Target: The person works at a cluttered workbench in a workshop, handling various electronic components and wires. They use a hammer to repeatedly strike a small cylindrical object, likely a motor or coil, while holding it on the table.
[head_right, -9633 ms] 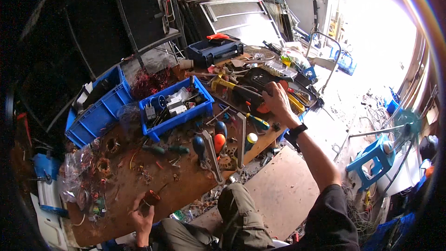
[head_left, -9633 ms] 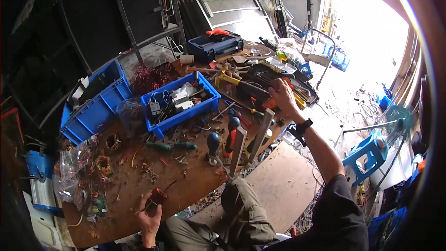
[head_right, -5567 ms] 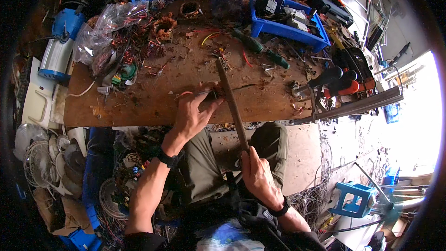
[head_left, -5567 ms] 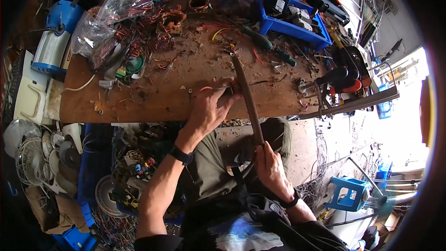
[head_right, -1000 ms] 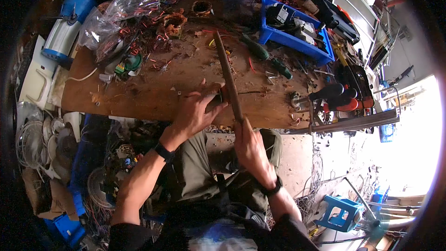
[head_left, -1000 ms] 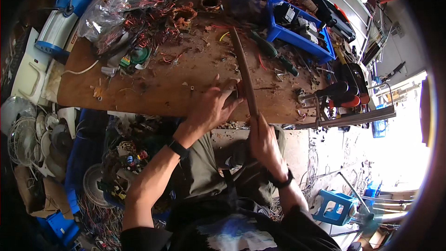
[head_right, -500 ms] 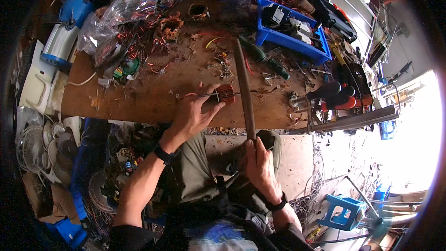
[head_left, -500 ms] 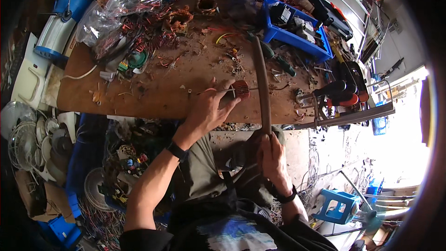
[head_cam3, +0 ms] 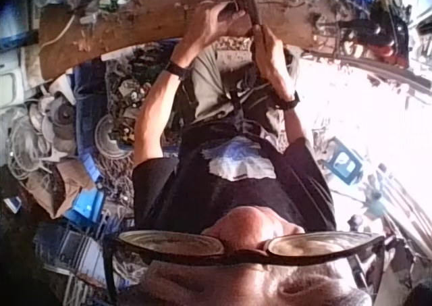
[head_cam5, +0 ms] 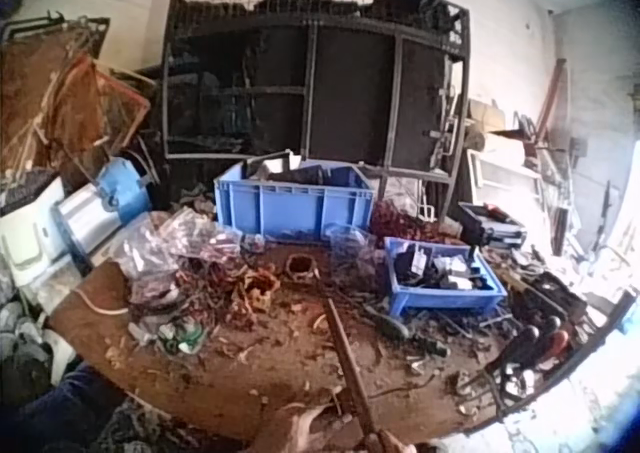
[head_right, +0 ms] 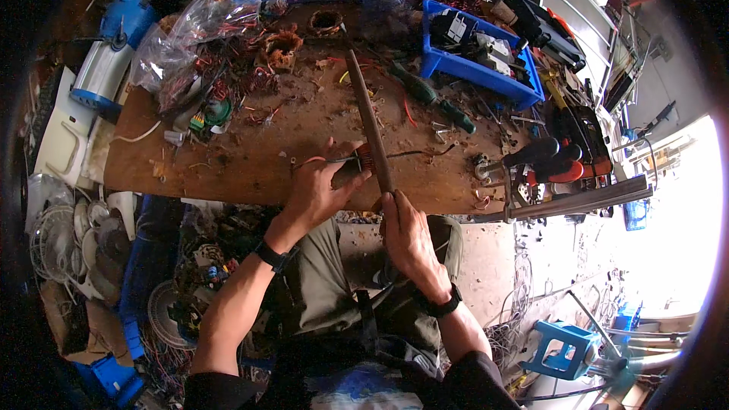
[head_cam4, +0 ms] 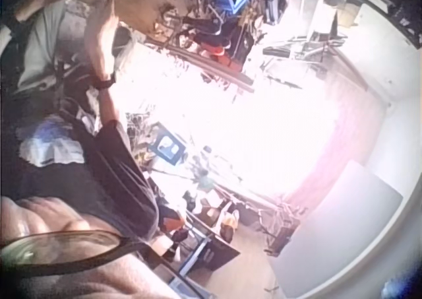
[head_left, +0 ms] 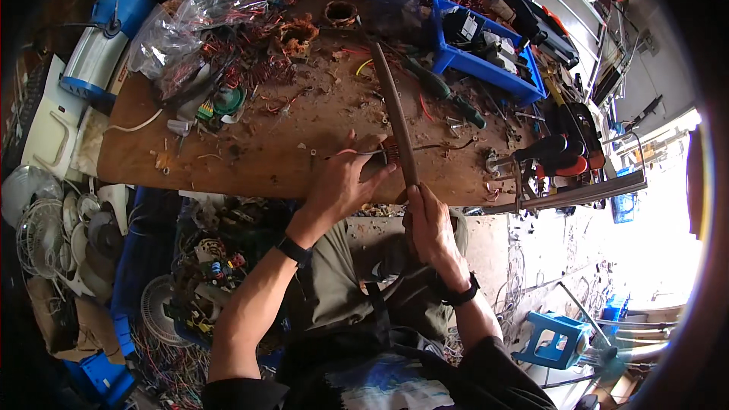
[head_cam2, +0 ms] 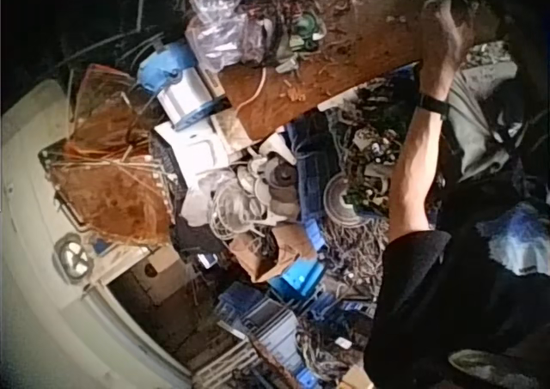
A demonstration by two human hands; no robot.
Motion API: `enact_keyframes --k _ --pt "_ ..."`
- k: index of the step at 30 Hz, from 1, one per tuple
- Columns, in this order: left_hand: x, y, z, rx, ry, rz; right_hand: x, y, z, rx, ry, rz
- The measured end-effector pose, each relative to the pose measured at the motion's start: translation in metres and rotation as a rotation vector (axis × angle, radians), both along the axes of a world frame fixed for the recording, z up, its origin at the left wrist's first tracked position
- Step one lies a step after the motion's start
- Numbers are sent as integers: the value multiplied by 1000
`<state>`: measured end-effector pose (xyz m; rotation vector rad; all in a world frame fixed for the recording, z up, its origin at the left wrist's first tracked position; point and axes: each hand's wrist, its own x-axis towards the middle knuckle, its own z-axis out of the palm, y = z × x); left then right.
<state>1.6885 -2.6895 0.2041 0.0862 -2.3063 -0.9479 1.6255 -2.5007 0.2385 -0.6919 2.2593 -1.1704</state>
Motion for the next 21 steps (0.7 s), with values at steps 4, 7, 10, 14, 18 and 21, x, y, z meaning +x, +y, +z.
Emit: enact_keyframes --k 4,7,10,14,18,21 --pt "2 4 3 -64 4 31 -5 5 -22 -16 107 2" --pt "3 5 5 -64 -40 75 -7 7 -29 -54 108 -7" --pt "4 1 0 -62 -56 102 -6 1 -20 -47 92 3" --pt "1 2 0 -52 6 48 -3 -2 -20 -3 235 22" --pt "5 3 7 52 -153 23 -1 1 -25 -6 464 54" --pt "5 3 8 31 -121 7 0 4 -30 -44 600 82"
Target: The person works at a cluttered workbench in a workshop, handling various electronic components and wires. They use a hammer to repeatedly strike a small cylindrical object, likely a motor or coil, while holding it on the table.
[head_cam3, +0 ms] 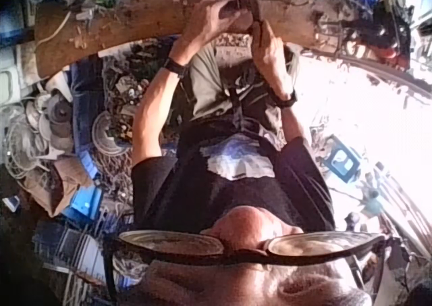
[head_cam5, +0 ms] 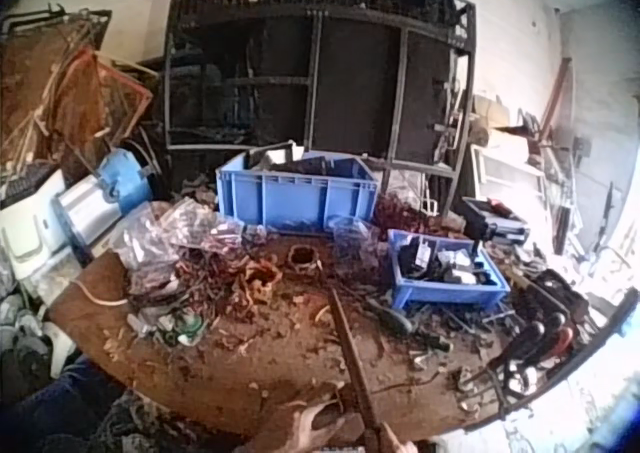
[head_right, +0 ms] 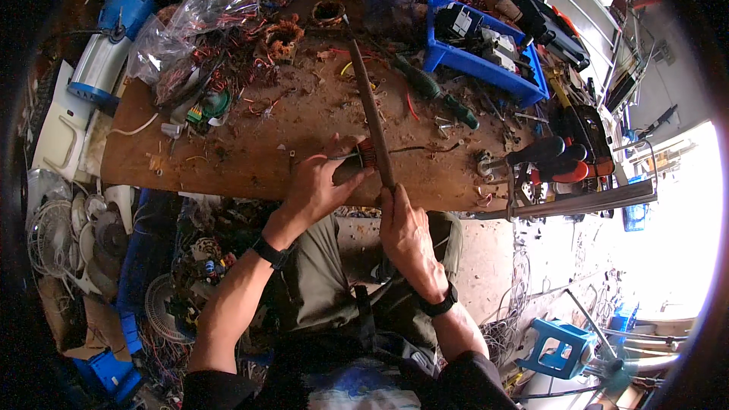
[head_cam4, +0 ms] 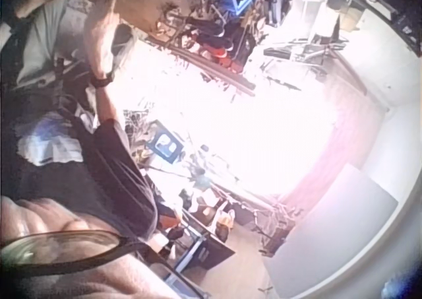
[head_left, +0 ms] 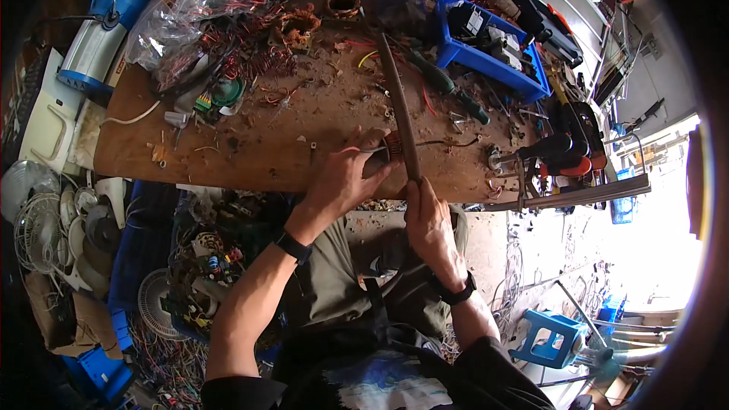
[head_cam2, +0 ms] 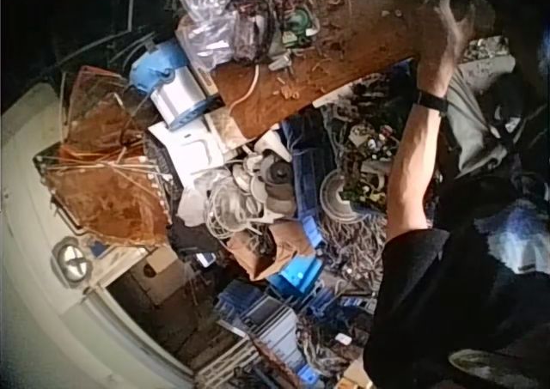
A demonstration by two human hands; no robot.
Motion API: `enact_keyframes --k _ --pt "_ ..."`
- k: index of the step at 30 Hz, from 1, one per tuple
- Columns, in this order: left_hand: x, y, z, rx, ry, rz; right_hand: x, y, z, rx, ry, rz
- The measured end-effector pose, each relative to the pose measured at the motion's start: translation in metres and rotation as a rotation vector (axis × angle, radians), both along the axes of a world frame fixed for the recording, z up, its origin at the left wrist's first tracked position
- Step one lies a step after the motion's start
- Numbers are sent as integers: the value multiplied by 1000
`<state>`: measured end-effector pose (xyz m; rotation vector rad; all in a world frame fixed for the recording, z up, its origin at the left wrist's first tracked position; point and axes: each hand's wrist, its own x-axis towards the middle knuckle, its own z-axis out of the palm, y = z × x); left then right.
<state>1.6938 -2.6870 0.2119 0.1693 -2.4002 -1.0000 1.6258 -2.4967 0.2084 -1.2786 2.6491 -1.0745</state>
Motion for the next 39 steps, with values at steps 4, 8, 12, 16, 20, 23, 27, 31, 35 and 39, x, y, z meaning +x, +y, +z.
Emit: enact_keyframes --k 4,8,12,16,20,23,27,31,35,39 --pt "-3 -4 -22 -81 4 28 1 -2 6 4 -60 -7" --pt "-6 -2 -18 -54 45 17 6 12 0 76 -8 -5" --pt "-6 1 -18 0 30 44 32 60 -23 142 109 -4" --pt "-6 0 -12 -60 97 18 41 68 -16 145 6 0" --pt "-5 -1 -5 -12 72 -32 13 21 -1 47 -176 -18" --pt "-7 -2 -8 -75 56 49 -2 -5 12 44 -76 -22" --pt "-7 1 -9 -122 66 50 10 23 -2 153 87 42" --pt "-5 2 -1 -6 -37 -11 45 82 -33 104 47 -36" --pt "-5 -3 -11 -133 3 70 48 70 -10 160 -189 -55" --pt "-4 -2 -11 -132 23 11 7 19 0 23 -25 52"
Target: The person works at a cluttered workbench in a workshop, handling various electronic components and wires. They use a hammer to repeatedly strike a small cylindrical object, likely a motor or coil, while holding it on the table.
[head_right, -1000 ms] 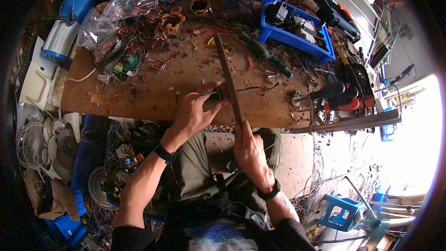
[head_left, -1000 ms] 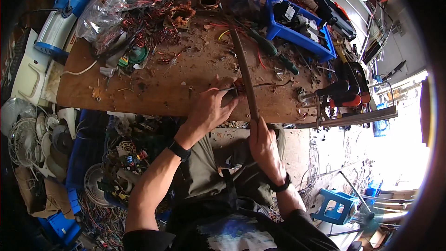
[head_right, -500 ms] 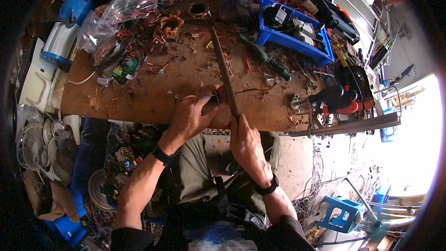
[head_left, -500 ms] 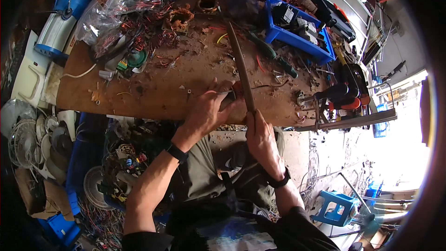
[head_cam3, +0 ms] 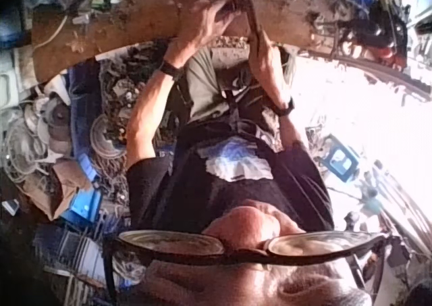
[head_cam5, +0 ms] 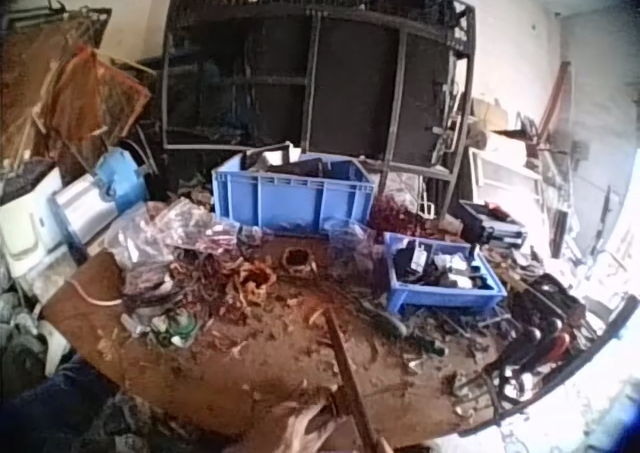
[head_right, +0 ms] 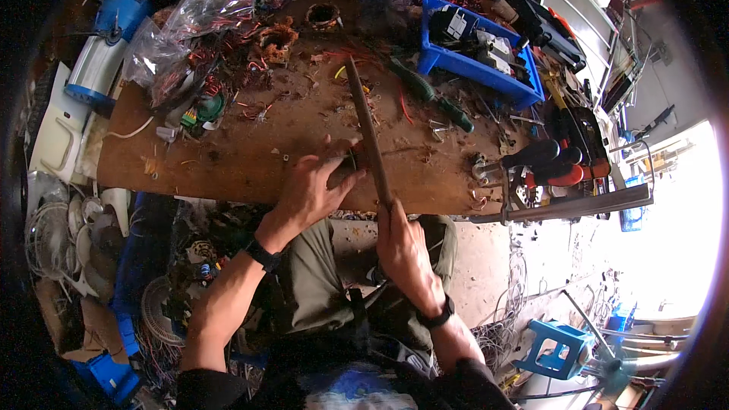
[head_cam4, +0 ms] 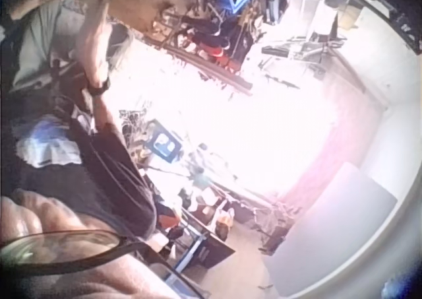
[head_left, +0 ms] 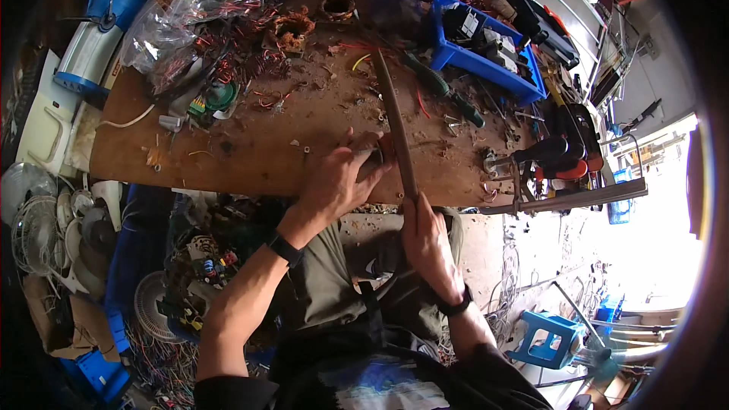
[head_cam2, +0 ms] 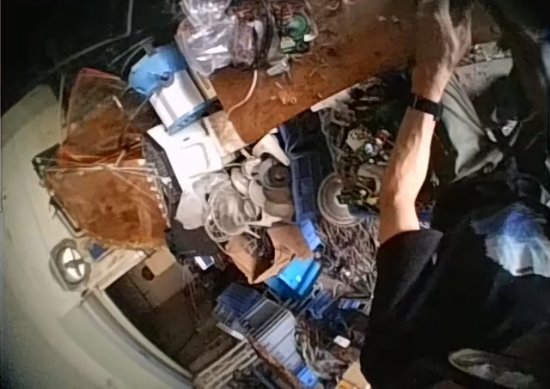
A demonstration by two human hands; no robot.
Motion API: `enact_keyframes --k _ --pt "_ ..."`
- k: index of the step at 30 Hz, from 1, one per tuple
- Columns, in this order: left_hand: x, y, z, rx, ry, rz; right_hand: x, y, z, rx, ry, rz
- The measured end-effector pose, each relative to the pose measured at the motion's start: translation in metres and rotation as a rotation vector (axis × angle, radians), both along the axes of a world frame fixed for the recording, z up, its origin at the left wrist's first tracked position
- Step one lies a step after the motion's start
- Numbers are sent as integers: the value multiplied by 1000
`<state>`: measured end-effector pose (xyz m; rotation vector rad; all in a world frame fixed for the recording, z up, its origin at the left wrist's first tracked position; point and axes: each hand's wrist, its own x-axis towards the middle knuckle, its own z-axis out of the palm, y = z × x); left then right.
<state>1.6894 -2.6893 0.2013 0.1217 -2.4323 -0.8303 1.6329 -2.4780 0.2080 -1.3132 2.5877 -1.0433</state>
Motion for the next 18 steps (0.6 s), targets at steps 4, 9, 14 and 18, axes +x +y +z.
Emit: enact_keyframes --k 4,9,14,18 --pt "1 4 6 -94 -21 76 -7 -9 -2 40 9 -55" --pt "-2 1 -2 20 38 50 37 64 -28 123 188 -1" --pt "1 3 7 29 -12 16 42 64 -18 70 1 -42" --pt "1 0 9 55 -33 -28 -8 0 -11 -7 47 -34"
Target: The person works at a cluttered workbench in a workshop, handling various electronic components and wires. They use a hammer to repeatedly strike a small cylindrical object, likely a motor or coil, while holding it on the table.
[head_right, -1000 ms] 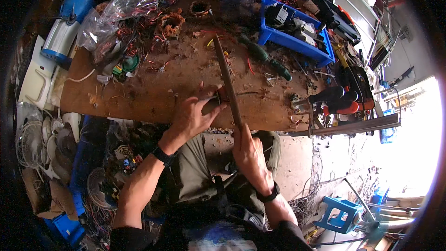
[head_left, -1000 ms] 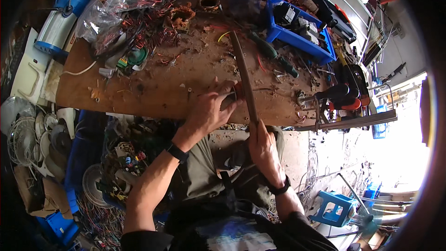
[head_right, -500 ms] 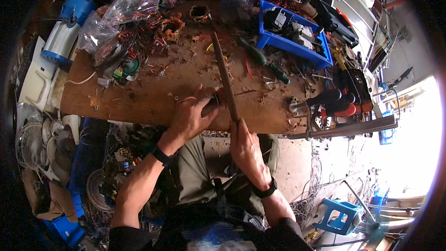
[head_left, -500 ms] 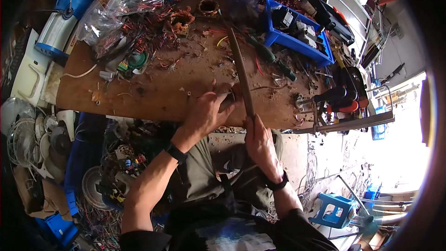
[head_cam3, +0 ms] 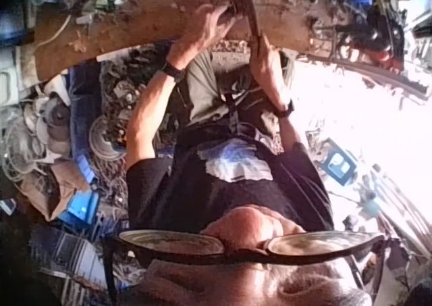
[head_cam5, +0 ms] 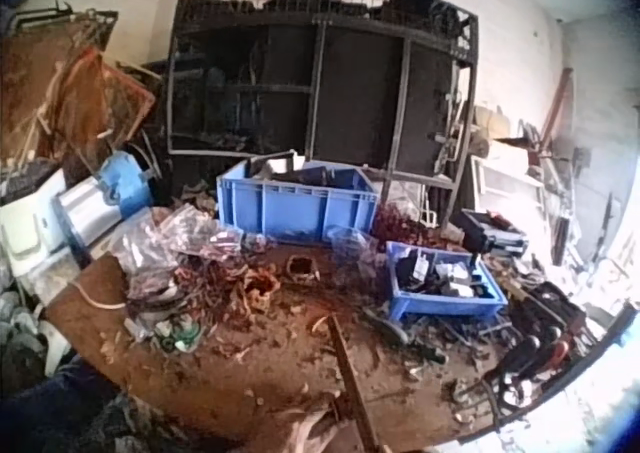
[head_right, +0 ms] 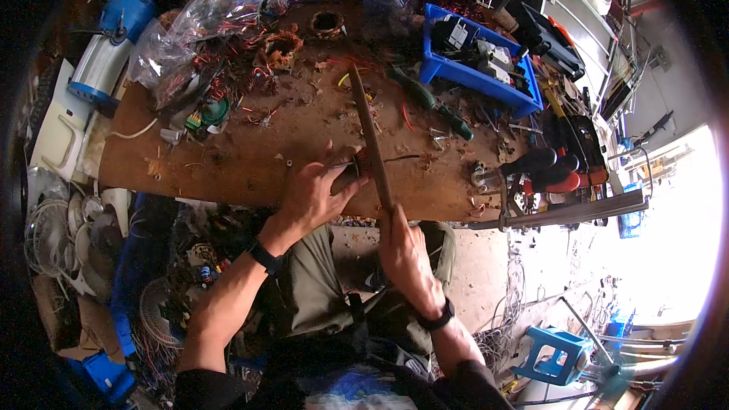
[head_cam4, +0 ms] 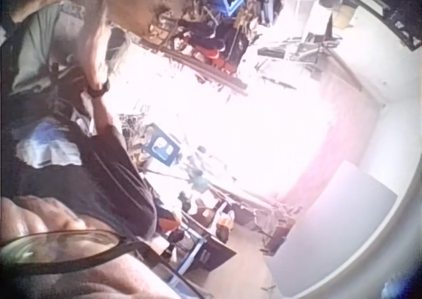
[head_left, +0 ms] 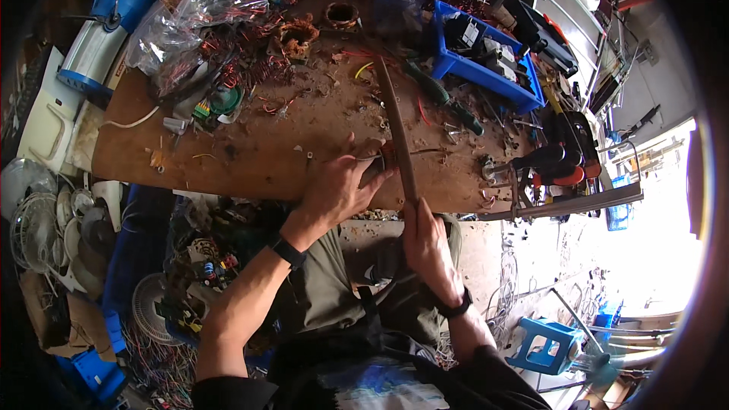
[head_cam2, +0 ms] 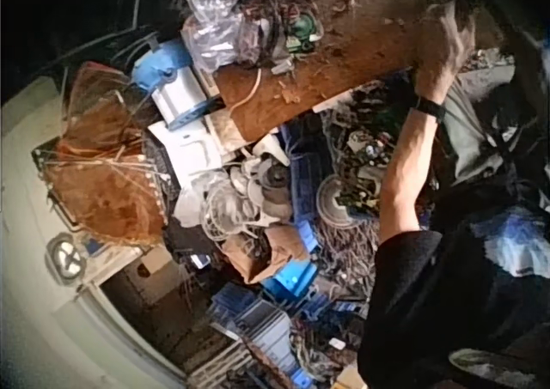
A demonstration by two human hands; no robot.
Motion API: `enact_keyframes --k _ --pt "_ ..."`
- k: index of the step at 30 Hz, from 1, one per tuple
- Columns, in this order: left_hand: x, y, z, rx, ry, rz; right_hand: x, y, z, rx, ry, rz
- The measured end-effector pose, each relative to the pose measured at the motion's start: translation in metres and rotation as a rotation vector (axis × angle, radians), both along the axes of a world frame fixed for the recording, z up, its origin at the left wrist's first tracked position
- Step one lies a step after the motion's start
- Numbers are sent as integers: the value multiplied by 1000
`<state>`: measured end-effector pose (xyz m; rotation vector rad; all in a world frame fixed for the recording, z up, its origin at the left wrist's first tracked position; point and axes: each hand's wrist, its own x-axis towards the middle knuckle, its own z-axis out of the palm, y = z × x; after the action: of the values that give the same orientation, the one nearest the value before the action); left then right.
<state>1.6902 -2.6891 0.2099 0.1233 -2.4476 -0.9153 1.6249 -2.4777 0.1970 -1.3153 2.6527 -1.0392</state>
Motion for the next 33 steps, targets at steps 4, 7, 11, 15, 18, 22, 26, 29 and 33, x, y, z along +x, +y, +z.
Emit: enact_keyframes --k 4,7,11,15,18,22,26,29,33 --pt "-4 -2 -13 -16 71 58 0 -7 10 22 -81 13" --pt "-3 -2 -14 15 36 83 24 35 -9 102 145 55" --pt "-2 5 0 3 36 37 51 74 -6 145 -67 8" --pt "-2 -2 -1 40 54 -36 37 48 -1 122 -11 10" --pt "-3 1 -5 41 51 -5 4 5 4 33 -13 32" --pt "-5 -5 -21 -19 76 12 -6 -14 14 6 8 62" --pt "-6 1 -16 -74 154 81 -6 -14 15 11 -110 14" --pt "-8 -1 -9 10 147 41 -7 -20 17 -4 -196 -15" --pt "-5 2 -15 -44 26 110 -6 -15 7 -102 -9 0"
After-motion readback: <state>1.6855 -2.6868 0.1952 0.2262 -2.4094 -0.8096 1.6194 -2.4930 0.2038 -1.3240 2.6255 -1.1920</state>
